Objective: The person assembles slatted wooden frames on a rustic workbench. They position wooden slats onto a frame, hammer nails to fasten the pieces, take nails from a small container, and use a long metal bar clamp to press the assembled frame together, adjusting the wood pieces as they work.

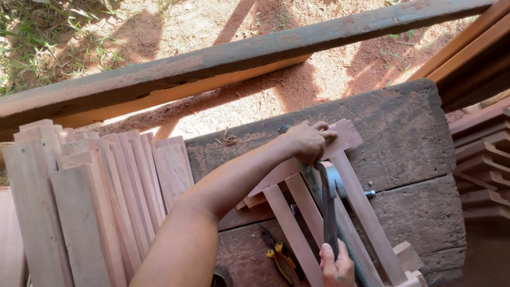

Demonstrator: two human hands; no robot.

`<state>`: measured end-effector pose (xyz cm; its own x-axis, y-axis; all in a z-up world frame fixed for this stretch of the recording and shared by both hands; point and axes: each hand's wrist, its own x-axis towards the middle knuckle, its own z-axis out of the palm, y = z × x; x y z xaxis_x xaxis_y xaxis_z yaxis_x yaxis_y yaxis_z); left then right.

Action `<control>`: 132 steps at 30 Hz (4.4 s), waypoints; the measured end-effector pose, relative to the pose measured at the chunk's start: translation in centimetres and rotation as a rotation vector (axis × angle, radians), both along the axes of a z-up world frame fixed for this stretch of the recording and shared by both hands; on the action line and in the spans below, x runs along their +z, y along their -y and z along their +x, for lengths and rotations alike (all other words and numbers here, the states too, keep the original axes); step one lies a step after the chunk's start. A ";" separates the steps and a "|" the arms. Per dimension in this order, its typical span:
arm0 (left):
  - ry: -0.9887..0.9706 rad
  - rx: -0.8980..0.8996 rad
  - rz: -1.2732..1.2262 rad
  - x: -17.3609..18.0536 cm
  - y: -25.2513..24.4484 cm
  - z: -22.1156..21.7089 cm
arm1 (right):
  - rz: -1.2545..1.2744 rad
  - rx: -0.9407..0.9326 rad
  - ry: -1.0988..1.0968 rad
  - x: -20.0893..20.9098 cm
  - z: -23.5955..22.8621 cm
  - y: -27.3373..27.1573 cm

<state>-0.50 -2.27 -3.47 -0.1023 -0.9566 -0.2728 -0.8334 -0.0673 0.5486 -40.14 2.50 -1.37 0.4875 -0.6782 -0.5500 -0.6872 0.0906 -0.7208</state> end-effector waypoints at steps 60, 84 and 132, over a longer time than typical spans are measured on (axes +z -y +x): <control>-0.009 0.815 0.078 2.3 -1.4 1.5 | -0.112 -0.007 0.191 8.6 5.0 1.9; -0.009 0.818 0.050 1.9 -1.7 1.5 | -0.017 -0.050 0.224 6.0 2.5 1.0; 0.020 1.232 -0.456 6.8 -44.0 -31.0 | 0.084 0.299 0.081 5.3 -5.3 -11.7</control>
<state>-31.55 41.68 3.34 0.8988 -0.4253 0.1064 -0.3673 -0.5979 0.7125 -45.47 14.25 3.94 0.7027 -0.4517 -0.5497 -0.6334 -0.0452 -0.7725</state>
